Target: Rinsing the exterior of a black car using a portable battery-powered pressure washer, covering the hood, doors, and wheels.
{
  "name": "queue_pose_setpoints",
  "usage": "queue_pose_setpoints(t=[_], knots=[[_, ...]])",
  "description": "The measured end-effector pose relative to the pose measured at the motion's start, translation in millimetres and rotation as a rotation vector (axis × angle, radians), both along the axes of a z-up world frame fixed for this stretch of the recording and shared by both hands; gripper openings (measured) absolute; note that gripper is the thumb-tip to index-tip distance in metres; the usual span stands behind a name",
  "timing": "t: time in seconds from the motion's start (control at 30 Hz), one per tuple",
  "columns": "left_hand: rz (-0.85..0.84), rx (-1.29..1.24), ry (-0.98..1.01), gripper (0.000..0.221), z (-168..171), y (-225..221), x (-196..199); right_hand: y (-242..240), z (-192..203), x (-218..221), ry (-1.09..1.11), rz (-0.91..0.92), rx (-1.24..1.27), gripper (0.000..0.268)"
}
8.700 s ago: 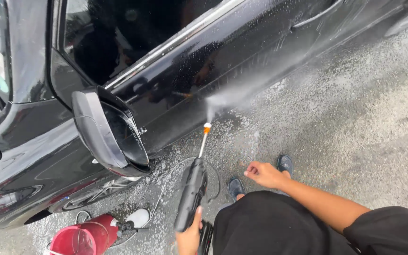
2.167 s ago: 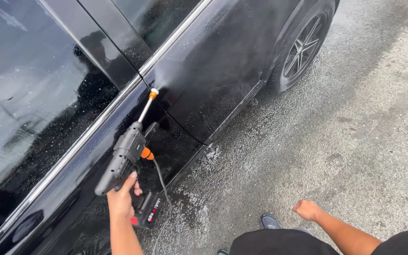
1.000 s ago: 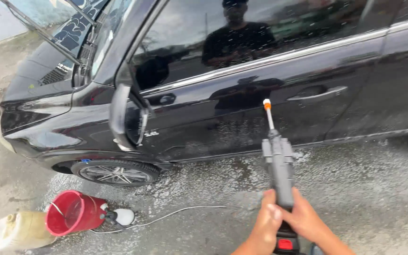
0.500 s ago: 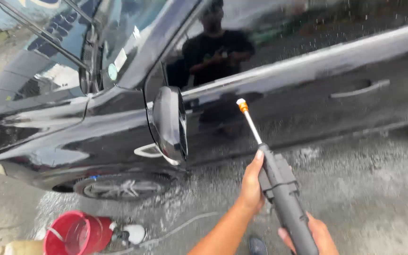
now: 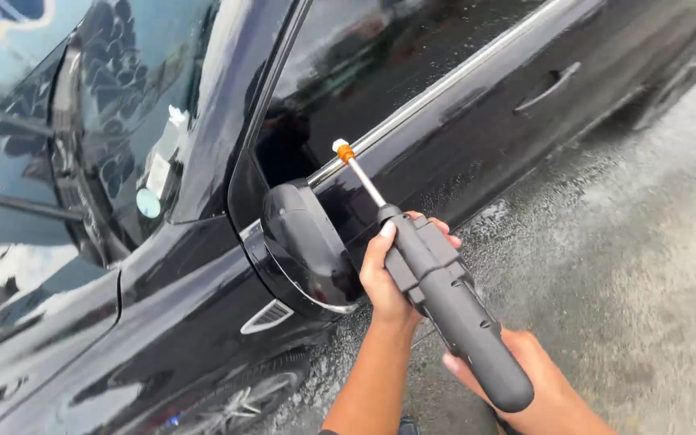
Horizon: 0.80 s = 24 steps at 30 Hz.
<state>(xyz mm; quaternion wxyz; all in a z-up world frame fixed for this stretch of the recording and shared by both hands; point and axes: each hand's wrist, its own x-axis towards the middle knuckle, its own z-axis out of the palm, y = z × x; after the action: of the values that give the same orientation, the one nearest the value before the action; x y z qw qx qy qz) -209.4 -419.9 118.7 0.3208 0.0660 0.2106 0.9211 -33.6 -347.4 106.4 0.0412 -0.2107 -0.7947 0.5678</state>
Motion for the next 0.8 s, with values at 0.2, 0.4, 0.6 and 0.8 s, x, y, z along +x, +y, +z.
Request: queue_pose_setpoints(t=[0.2,0.4,0.6,0.8], knots=[[-0.029,-0.052,-0.034,0.037,26,-30,-13,-45,47,-17,-0.269,-0.145,0.033,0.042],[-0.083,-0.092,-0.03,0.038,23,-38,-15,-69,56,-20,-0.325,-0.244,-0.089,0.02],[-0.17,-0.107,-0.03,0.04,17,-20,-13,-62,39,-14,-0.146,-0.289,-0.103,0.025],[-0.208,-0.121,0.033,0.039,14,-4,-20,-60,27,-20,-0.14,-0.363,-0.103,0.027]])
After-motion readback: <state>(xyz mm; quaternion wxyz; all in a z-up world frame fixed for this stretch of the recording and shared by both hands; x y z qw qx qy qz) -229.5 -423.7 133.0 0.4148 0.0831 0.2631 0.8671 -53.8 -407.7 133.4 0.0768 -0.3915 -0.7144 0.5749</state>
